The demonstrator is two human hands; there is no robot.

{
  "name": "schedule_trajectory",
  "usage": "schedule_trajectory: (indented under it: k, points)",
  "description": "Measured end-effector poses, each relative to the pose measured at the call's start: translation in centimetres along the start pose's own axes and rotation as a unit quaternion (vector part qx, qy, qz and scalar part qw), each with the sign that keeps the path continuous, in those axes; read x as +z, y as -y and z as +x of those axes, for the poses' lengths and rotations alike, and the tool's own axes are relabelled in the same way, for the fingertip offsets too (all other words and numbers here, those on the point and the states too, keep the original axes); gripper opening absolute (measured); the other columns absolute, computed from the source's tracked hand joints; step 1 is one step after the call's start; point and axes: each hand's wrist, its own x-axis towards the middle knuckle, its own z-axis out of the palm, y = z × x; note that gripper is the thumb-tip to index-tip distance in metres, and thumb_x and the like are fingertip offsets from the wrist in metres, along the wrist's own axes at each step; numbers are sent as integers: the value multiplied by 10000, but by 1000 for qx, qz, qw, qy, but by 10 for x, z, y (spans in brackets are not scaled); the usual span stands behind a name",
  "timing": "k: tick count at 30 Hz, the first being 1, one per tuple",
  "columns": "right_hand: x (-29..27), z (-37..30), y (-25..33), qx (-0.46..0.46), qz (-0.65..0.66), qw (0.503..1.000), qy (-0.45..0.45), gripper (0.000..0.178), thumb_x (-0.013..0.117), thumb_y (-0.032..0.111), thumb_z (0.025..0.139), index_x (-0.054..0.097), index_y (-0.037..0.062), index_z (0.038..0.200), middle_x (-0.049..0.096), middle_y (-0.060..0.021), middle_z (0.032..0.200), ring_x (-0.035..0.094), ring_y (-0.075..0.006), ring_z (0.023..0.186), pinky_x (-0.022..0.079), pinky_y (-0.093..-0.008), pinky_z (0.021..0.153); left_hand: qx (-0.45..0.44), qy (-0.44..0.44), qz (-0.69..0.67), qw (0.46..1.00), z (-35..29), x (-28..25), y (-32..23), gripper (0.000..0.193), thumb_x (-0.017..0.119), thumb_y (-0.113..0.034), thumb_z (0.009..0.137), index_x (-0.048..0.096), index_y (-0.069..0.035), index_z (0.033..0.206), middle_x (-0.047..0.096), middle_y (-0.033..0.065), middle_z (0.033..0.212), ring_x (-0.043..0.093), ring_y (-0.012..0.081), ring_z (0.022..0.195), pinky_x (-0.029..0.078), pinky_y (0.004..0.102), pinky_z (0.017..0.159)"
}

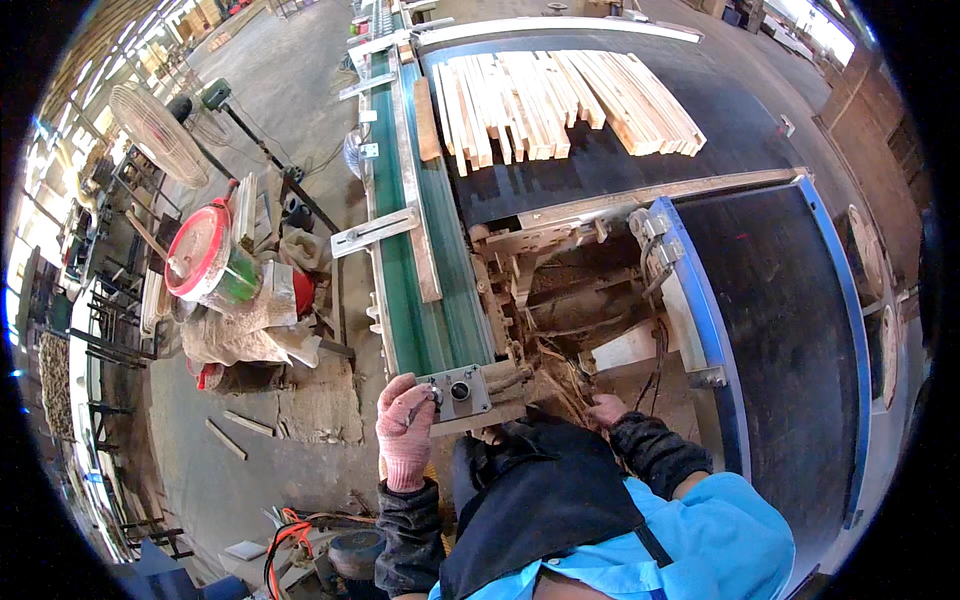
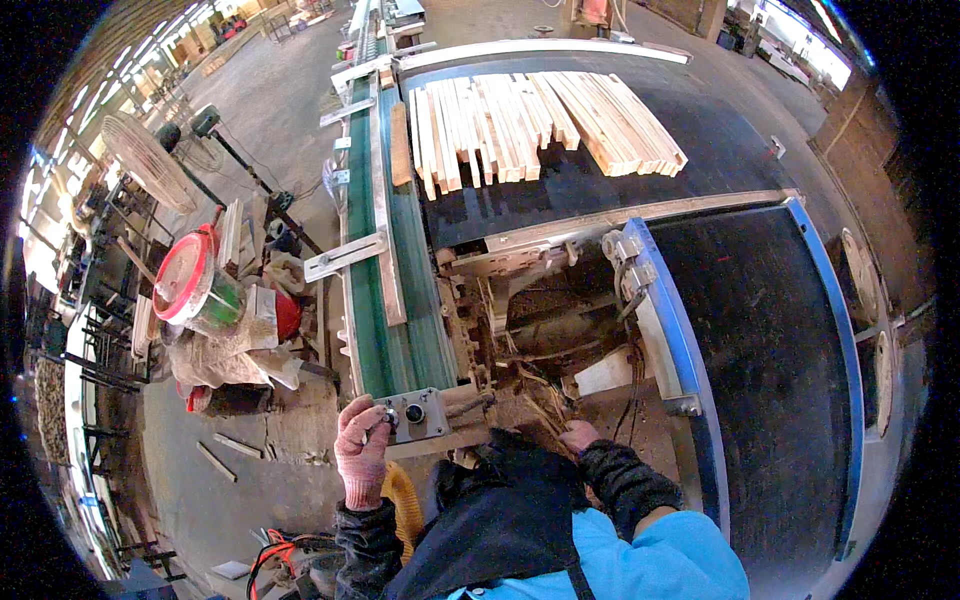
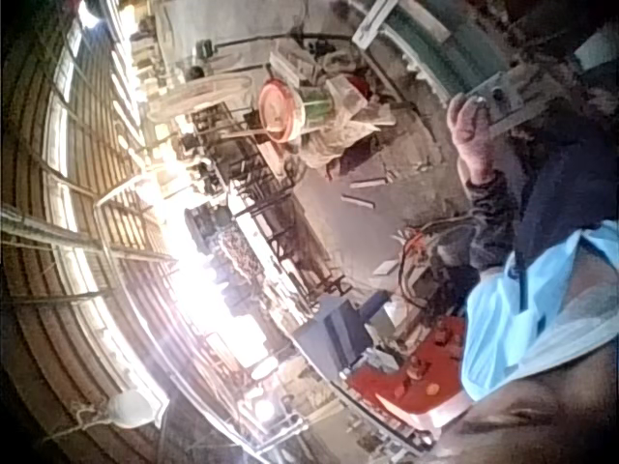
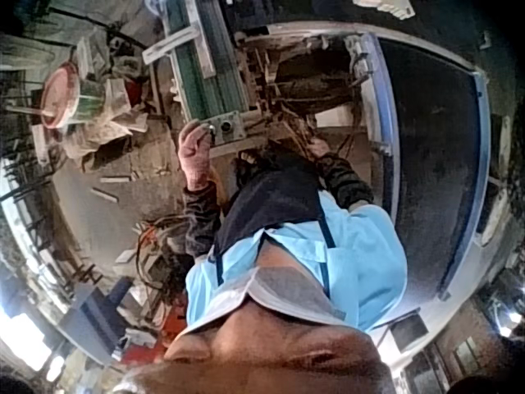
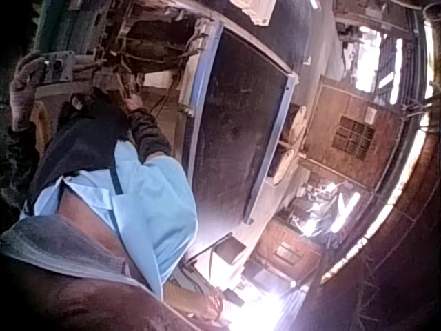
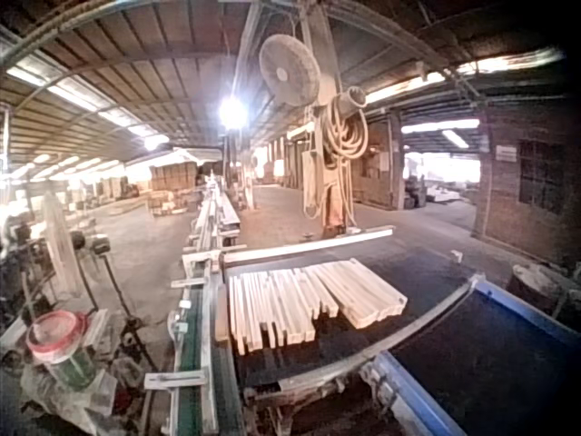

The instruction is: The person operates a woodworking machine, feeding wooden planks onto a conveyor belt and adjusting the equipment. They handle the planks by hand, arranging them in a stack and ensuring they move through the processing line. The person also uses a vacuum hose to clear sawdust from the machine area.

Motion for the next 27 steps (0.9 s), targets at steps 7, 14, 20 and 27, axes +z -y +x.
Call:
schedule_trajectory:
  k: [7, 14, 20, 27]
  points:
    - [-14, -8, 16, 180, 72, 979, 61, 532, 743, 408, 873, 719, 2, 1216, 728, -256, 1155, 695, -420, 1091, 551, -491, 930, 24, -28, -78, 996, -3, -11, -6, 463, 692, 131, 820, 748, -69, 1234, 647, 115, 1393, 625, 209, 1235, 493, 353, 1062]
    - [-5, -11, -6, 166, 20, 985, 40, 452, 763, 417, 831, 781, 37, 1077, 763, -226, 1022, 728, -404, 973, 568, -494, 848, -68, -194, -187, 961, -30, -29, 19, 340, 664, 88, 897, 729, -8, 1217, 649, 87, 1391, 629, 158, 1185, 499, 299, 1021]
    - [-8, -16, -5, 141, -42, 987, 56, 449, 768, 430, 818, 785, 36, 1032, 759, -223, 980, 727, -408, 979, 572, -492, 855, -133, -269, -179, 937, -62, -39, 43, 322, 676, 2, 966, 673, 37, 1286, 709, 76, 1227, 652, 142, 1058, 519, 294, 958]
    - [7, -10, -33, -56, -170, 982, 52, 390, 691, 388, 890, 775, 48, 1063, 755, -211, 1045, 719, -407, 1017, 573, -494, 871, -218, -301, -199, 907, -103, -30, 72, 312, 667, -25, 985, 669, 48, 1288, 722, 96, 1175, 673, 173, 1032, 540, 319, 948]
